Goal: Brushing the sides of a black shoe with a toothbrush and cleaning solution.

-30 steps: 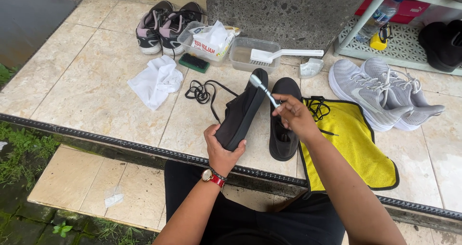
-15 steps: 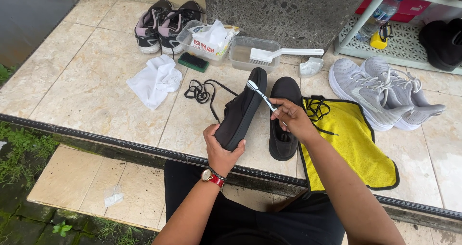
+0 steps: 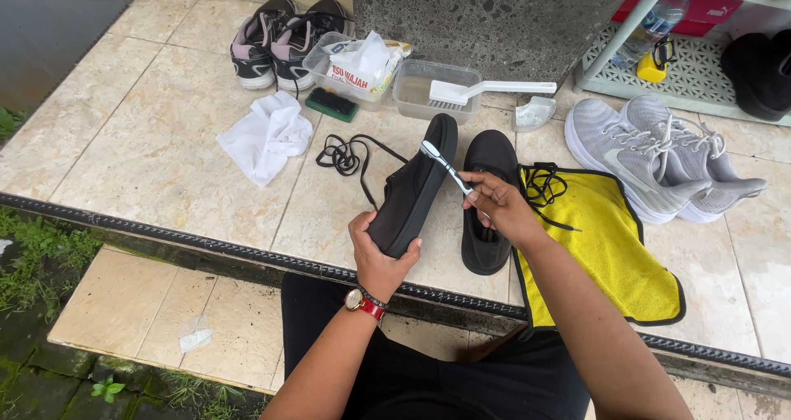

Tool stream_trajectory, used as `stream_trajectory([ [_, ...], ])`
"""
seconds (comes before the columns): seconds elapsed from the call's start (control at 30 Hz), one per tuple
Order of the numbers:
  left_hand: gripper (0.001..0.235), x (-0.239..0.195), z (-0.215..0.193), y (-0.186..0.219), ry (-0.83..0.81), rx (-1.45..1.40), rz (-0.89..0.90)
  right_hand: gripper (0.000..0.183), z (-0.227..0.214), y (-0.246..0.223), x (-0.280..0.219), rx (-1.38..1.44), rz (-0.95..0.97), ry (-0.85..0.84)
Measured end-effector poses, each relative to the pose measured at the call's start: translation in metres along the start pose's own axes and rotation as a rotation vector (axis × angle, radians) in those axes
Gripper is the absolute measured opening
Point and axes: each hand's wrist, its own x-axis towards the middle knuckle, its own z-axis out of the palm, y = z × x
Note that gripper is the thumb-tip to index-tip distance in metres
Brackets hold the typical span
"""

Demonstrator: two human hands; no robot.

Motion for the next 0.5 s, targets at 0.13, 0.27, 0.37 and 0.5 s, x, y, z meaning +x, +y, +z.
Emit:
stream_trajectory([
  [0.13, 0.077, 0.0007, -0.0003, 0.0002, 0.005, 0.008, 0.001, 0.038, -0.001, 0.0079, 0.0011, 0.01, -0.003, -0.012],
  [0.27, 0.076, 0.0015, -0.0007, 0.0018, 0.006, -0.008, -0.016, 0.038, 0.0027, 0.0053, -0.0022, 0.029, -0.001, -0.04],
  [0.37, 0.077, 0.0017, -0.0011, 0.0013, 0.002, -0.01, -0.031, 0.037, 0.0051, 0.0043, -0.003, 0.043, -0.002, -0.071],
  [0.5, 0.077, 0.0025, -0.0022, 0.004, -0.006, -0.022, -0.056, 0.036, 0.006, 0.0049, -0.0052, 0.061, -0.002, -0.1],
])
